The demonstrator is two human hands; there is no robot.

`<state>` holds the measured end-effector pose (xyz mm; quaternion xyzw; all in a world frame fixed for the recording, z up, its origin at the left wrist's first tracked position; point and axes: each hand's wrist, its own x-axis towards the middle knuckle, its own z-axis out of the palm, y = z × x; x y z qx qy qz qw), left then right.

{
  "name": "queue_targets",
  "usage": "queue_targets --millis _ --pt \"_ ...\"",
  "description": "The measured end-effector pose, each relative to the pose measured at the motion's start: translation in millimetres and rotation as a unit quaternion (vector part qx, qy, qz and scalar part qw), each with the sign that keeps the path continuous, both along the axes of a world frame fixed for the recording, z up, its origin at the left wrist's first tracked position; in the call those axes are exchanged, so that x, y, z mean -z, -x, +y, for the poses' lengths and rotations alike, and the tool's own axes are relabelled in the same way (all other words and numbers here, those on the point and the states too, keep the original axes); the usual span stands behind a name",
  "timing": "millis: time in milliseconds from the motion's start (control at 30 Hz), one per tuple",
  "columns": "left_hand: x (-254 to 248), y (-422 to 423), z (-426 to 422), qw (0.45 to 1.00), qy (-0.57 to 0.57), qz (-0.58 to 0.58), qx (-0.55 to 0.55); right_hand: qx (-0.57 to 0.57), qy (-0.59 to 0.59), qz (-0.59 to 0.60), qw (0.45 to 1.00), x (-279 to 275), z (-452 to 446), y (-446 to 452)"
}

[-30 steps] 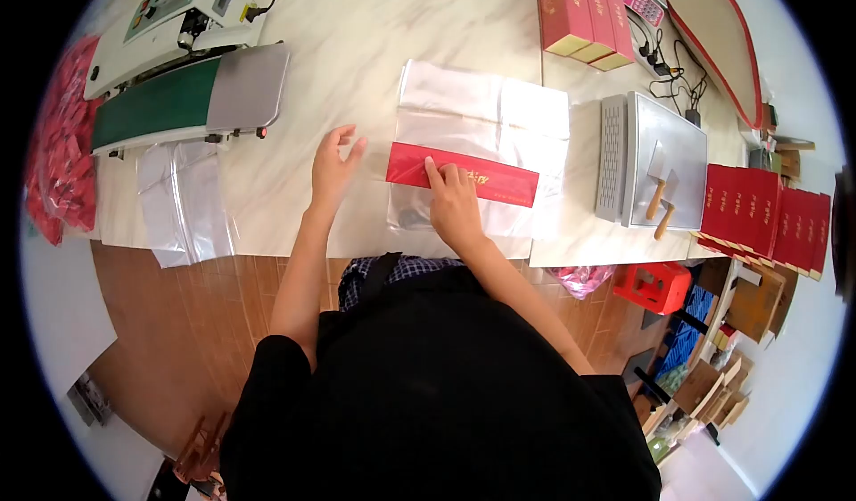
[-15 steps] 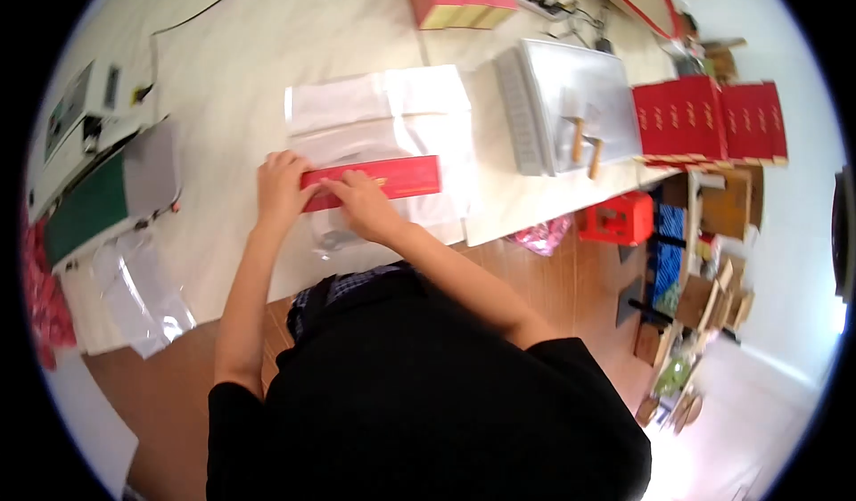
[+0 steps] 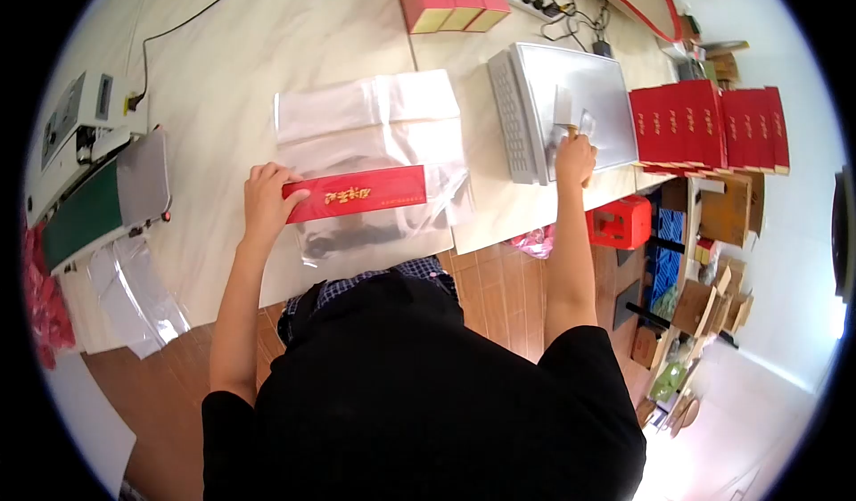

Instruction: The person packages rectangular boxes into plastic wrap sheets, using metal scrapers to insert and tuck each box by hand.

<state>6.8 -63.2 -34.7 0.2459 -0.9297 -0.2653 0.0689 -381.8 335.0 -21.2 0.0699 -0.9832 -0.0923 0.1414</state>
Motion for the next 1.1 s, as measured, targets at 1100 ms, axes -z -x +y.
queue_targets --millis 1100 --pt "9 -8 2 0.999 -0.026 0.044 0.006 -0.529 0.18 -0.337 0.758 -23 -169 -176"
